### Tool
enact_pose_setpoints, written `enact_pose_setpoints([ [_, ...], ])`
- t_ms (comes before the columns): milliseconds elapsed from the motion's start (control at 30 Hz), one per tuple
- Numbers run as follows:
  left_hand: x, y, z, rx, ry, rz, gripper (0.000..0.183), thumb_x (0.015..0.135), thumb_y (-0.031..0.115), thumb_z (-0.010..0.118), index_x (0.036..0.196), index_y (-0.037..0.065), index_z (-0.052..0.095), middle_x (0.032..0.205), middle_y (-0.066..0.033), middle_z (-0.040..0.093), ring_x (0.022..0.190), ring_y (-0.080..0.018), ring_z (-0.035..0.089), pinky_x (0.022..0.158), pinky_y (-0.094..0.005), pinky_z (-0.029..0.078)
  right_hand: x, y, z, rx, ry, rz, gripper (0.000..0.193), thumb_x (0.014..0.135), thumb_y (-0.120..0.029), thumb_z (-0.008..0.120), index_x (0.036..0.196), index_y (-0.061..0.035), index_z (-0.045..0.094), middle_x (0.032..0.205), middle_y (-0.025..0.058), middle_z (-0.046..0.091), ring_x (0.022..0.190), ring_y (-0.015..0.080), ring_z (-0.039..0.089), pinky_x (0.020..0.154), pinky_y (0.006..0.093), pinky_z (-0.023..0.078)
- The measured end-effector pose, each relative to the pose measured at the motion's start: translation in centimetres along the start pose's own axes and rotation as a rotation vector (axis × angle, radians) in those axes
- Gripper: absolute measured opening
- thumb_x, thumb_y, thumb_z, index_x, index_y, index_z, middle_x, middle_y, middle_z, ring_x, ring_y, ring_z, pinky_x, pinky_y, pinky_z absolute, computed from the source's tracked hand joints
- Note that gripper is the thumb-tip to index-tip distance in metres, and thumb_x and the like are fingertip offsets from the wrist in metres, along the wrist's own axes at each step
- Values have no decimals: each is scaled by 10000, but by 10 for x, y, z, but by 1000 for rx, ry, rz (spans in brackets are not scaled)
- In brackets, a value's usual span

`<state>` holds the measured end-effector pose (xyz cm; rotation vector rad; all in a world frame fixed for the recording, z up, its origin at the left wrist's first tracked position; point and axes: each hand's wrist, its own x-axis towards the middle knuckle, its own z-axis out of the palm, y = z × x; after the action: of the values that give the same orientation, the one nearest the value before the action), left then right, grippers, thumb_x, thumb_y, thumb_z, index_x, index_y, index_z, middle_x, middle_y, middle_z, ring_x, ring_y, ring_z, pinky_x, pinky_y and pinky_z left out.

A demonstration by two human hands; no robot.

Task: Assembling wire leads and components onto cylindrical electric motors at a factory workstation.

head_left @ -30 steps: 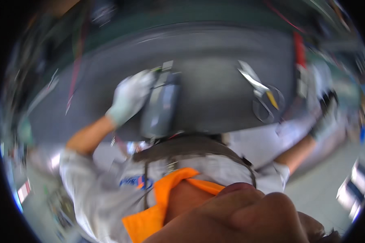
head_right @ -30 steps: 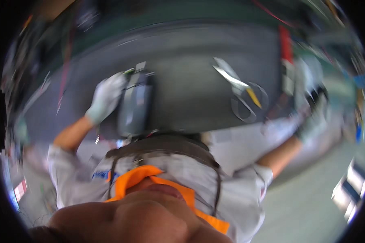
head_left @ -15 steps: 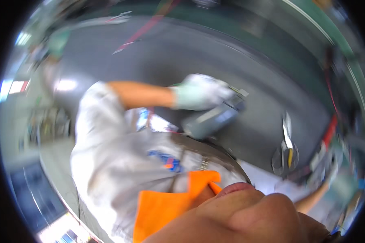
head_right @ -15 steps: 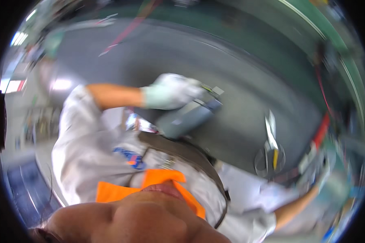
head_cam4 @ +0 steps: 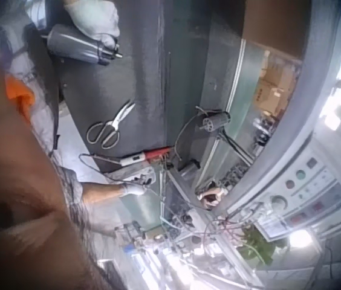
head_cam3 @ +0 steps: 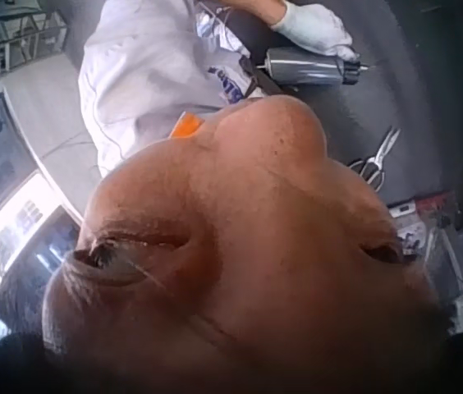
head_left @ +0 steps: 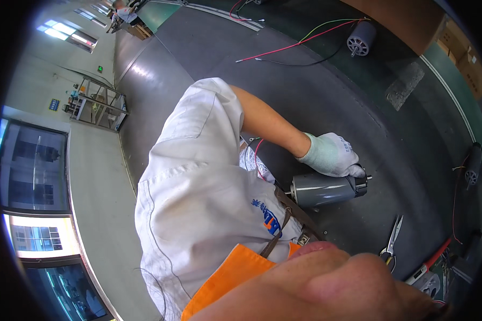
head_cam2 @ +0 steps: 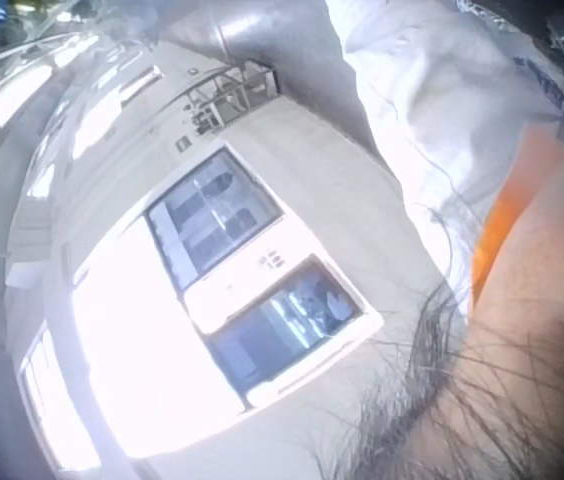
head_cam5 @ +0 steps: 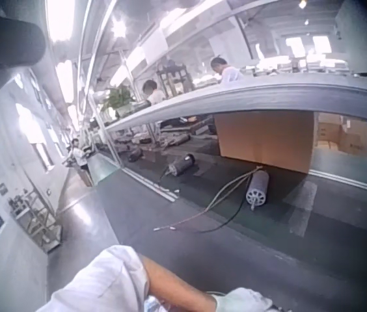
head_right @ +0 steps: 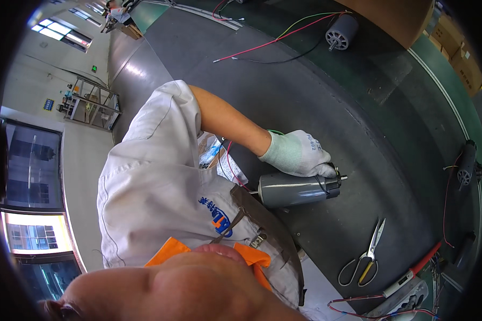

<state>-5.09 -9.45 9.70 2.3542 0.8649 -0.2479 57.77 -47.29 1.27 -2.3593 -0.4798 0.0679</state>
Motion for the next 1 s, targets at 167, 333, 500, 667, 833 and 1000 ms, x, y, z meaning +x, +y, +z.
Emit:
enact_pose_setpoints([
  [167,4,3,-5,-14,-57,-30,549,1005,546,462,966,54,704,828,-190,705,872,-379,694,784,-452,553,-53,-48,-25,530,158,-227,348,893,-146,699,1212,-12,665,894,85,692,697,160,628,538,274,467],
  [333,6,-11,-1,-7,-40,135,522,1008,532,439,1017,87,712,908,-188,702,904,-379,683,808,-472,542,-80,-110,-43,524,298,-191,379,890,-140,712,1242,-11,655,888,116,690,663,211,643,557,331,543],
  [500,11,-6,1,-35,-83,59,551,1019,538,417,1014,71,709,894,-185,703,906,-384,682,815,-474,538,11,7,-23,471,-167,-66,324,871,-93,736,1157,50,680,914,151,686,691,236,644,568,370,565],
  [667,8,-4,9,-18,-30,158,515,1025,508,420,1022,80,707,901,-188,703,908,-381,685,820,-474,543,11,-18,-21,138,-165,-134,436,835,-111,784,1226,43,665,983,199,685,757,296,657,683,369,600],
  [833,18,-14,15,152,-36,240,463,1019,447,423,992,78,700,889,-183,691,902,-389,670,794,-473,532,6,10,-48,157,-94,49,419,1004,-272,567,1373,-75,587,1170,117,682,886,192,651,731,343,538],
  [1000,17,-26,8,-33,41,169,472,1033,425,467,848,31,650,771,-206,651,805,-384,661,745,-487,507,-70,-89,-67,89,291,-289,245,996,-140,596,1201,-34,677,1011,89,730,737,150,678,542,239,470],
])
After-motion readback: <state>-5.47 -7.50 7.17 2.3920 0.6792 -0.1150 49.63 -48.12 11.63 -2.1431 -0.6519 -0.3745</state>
